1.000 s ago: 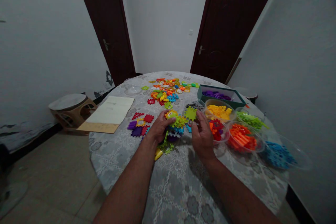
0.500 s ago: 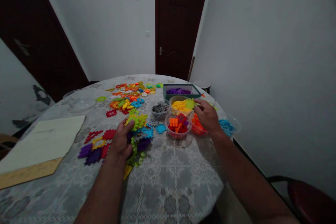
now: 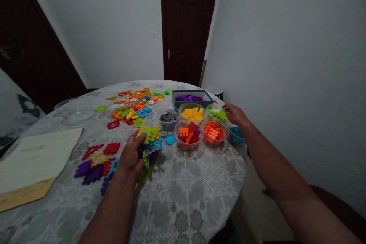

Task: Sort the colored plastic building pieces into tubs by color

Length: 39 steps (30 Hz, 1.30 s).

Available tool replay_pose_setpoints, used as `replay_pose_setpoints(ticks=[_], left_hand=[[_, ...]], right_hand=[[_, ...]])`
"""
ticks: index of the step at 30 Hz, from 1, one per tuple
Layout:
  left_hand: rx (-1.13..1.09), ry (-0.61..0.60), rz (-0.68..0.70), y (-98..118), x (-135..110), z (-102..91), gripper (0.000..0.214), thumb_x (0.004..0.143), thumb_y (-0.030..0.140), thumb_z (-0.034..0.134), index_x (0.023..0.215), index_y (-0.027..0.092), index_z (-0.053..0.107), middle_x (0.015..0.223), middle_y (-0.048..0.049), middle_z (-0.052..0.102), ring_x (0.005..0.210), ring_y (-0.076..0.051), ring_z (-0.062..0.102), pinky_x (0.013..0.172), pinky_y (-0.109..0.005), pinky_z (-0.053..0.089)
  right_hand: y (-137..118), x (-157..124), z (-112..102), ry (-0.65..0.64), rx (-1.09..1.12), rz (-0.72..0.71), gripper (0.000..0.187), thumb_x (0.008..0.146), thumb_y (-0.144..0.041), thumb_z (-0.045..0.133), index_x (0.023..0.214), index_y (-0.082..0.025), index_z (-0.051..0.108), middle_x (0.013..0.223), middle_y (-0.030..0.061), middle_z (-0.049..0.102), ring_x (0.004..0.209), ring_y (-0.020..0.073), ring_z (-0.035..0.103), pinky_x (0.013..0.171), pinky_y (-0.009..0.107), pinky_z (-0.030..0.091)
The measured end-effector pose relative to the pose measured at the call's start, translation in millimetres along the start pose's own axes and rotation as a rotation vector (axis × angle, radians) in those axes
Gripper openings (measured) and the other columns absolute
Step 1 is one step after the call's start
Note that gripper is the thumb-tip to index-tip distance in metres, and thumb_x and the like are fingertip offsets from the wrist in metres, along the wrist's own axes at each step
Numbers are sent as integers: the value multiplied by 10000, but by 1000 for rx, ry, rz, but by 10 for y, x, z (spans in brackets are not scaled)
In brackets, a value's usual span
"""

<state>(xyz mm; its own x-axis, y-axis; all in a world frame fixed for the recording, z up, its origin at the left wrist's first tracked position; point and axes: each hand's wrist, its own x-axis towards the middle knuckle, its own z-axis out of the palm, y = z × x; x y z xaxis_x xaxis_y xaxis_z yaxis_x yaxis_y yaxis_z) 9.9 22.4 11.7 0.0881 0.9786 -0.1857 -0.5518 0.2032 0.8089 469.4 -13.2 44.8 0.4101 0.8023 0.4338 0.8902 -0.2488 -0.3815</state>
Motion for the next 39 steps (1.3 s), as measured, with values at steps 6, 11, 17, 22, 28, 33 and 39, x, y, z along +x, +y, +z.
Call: replay_pose_setpoints(ticks=[6,11,17,22,28,33,39], left_hand=[[13,-36,-37,-29,-12,11,493,806,225,821,1251,257,612,956,-17,740,675,-168,717,631,-334,651],[-10,-42,-34,-84,-18,8,575,770,244,854,1282,253,592,1010,-28,744,741,-177,731,653,-321,647],[-16,-57,-28,-125,-31,19,686,710,285,905,1310,251,574,1050,-43,752,854,-210,748,738,-344,651],[-29,-84,-14,-148,-56,36,690,699,288,909,1298,255,568,1040,-47,755,871,-225,750,724,-331,630],[-66,-105,18,-155,-57,26,577,735,291,884,1236,234,604,1042,-46,757,888,-215,749,758,-322,619],[-145,-111,9,-172,-34,26,458,750,311,869,1135,216,639,1006,-34,758,900,-215,753,804,-334,625],[-218,-126,-32,-223,14,-4,428,765,260,837,1134,194,631,1016,-53,771,870,-217,762,793,-336,634]], right_hand=[[-88,-78,-33,71,-2,-60,437,805,-29,479,1098,-127,788,1158,146,775,1058,230,699,1024,363,507],[-581,-289,-58,88,87,-163,385,902,-128,469,1125,-156,781,1154,126,773,1062,250,704,1031,404,515],[-1708,-930,16,-206,425,-465,275,969,-265,578,1186,-225,742,1110,72,760,945,216,714,913,389,567],[-2347,-1307,352,-248,548,-647,469,936,-269,688,1399,-255,619,1371,115,637,1191,254,641,1049,456,536],[-2489,-1304,588,-206,556,-576,307,949,-196,638,1250,-199,698,1153,120,709,1056,253,680,989,447,559],[-2464,-1293,543,-218,638,-483,314,945,-241,640,1253,-227,698,1149,93,720,914,223,709,916,418,584],[-2443,-1315,572,-210,713,-323,367,965,-315,608,1315,-231,678,1133,93,730,934,235,719,901,419,601]])
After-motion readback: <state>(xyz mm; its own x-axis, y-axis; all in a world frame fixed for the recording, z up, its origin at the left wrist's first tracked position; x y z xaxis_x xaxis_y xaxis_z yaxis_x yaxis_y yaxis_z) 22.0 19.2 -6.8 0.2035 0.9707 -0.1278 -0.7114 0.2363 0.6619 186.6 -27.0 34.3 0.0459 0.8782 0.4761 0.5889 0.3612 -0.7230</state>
